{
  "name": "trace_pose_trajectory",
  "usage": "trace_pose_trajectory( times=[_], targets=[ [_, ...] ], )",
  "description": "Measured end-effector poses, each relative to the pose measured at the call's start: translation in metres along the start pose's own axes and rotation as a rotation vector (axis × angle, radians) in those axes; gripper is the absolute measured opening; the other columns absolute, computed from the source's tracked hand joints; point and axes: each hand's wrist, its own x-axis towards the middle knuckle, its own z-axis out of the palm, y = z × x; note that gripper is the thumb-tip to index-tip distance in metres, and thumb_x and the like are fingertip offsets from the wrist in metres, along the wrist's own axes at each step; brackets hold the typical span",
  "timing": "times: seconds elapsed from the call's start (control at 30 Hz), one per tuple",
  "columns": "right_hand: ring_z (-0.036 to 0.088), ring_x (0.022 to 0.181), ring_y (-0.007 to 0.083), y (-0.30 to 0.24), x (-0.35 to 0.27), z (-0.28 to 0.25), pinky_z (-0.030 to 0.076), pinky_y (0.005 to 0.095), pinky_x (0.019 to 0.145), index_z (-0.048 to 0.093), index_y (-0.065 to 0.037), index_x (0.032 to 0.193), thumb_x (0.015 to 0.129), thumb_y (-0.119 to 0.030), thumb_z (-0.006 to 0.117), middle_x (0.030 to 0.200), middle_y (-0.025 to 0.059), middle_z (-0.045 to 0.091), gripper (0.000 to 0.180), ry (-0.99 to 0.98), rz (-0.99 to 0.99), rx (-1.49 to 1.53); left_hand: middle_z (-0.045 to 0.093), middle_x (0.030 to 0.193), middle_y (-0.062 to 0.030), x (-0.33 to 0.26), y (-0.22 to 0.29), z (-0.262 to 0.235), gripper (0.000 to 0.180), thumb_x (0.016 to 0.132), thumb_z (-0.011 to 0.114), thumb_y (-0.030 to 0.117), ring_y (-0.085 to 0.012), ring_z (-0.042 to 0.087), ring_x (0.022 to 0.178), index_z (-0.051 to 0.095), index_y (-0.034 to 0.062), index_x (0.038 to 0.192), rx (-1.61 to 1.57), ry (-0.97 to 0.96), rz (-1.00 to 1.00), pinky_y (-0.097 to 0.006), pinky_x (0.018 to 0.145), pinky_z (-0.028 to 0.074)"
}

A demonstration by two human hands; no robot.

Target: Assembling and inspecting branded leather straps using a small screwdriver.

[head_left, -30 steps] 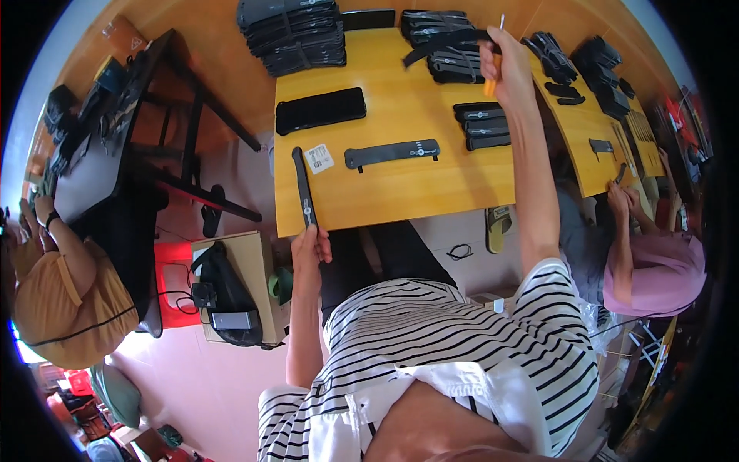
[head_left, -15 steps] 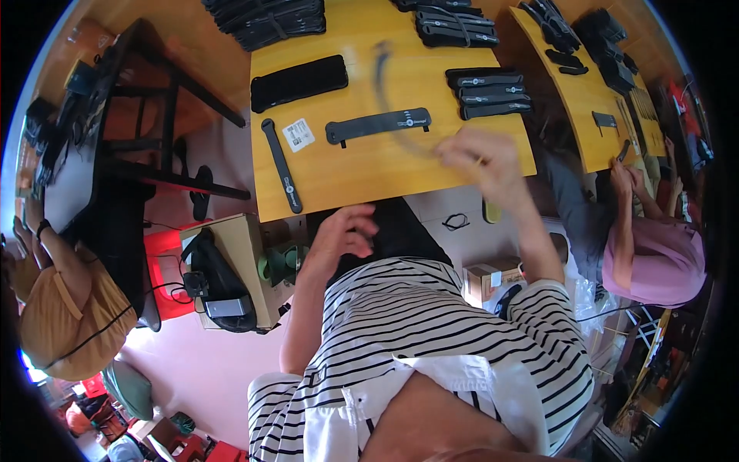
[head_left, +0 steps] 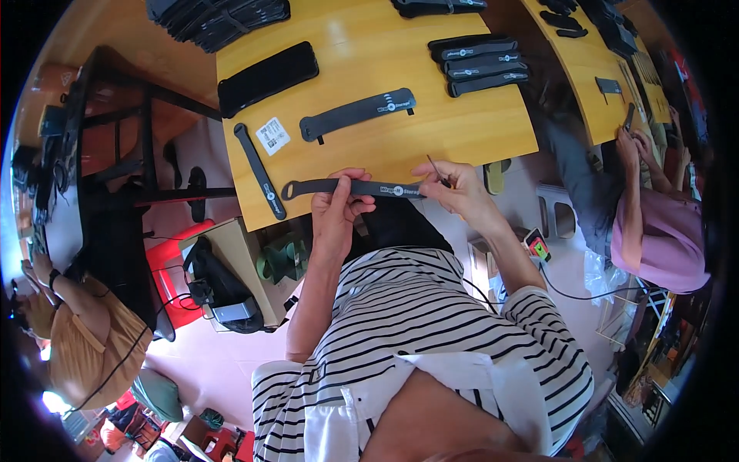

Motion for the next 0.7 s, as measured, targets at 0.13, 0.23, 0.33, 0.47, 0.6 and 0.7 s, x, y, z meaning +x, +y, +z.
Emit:
trace_pose_trajectory(
  times=[0.13,0.23,0.33,0.47,0.6,0.7],
  targets=[
    [0.037,0.043,0.0007,0.014,0.004,-0.008,0.024,0.0171,0.038,0.063,0.000,0.092,0.082,-0.010,0.062,0.064,0.0018,0.058,0.014,-0.029,0.180,0.079,0.060,0.100,-0.0128,0.004,-0.003,0.003,0.026,0.096,0.042,0.020,-0.0123,0.062,0.072,0.055,0.0005,0.106,0.032,-0.011,0.032,-0.024,0.065,0.055],
    [0.036,0.041,0.0011,0.019,0.007,-0.014,0.023,0.0173,0.037,0.062,0.000,0.088,0.083,-0.011,0.062,0.062,0.0027,0.057,0.012,0.012,0.152,0.147,0.059,0.101,-0.0129,0.007,-0.004,0.006,0.026,0.096,0.042,0.020,-0.0122,0.062,0.076,0.055,0.0007,0.106,-0.062,-0.048,0.000,-0.024,0.065,0.055],
    [0.037,0.042,0.0003,0.019,0.016,-0.023,0.025,0.0169,0.037,0.064,-0.001,0.084,0.082,-0.012,0.063,0.062,0.0017,0.057,0.011,0.111,0.142,0.210,0.060,0.101,-0.0128,0.011,-0.002,0.001,0.026,0.096,0.042,0.021,-0.0121,0.062,0.075,0.055,0.0014,0.106,-0.084,0.060,0.008,-0.024,0.065,0.055],
    [0.037,0.042,0.0006,0.013,0.028,-0.025,0.025,0.0166,0.037,0.062,-0.001,0.087,0.083,-0.013,0.062,0.064,0.0026,0.058,0.012,0.173,0.043,0.105,0.060,0.102,-0.0119,0.022,0.009,-0.019,0.024,0.095,0.044,0.020,-0.0123,0.062,0.074,0.055,0.0018,0.107,-0.038,0.097,0.039,-0.024,0.065,0.055],
    [0.037,0.043,0.0006,0.013,0.041,-0.027,0.026,0.0163,0.038,0.060,-0.001,0.090,0.083,-0.011,0.062,0.065,0.0024,0.058,0.013,0.207,0.004,0.120,0.062,0.099,-0.0097,0.028,0.018,-0.024,0.022,0.093,0.049,0.016,-0.0124,0.063,0.074,0.059,-0.0005,0.103,-0.040,0.187,0.102,-0.024,0.065,0.055],
    [0.037,0.044,0.0008,0.009,0.046,-0.018,0.026,0.0166,0.038,0.060,-0.001,0.090,0.082,-0.009,0.062,0.065,0.0021,0.058,0.012,0.202,0.023,0.126,0.062,0.098,-0.0101,0.030,0.014,-0.026,0.022,0.093,0.050,0.017,-0.0125,0.063,0.072,0.060,-0.0006,0.102,0.018,0.184,0.082,-0.024,0.065,0.055]
  ],
)
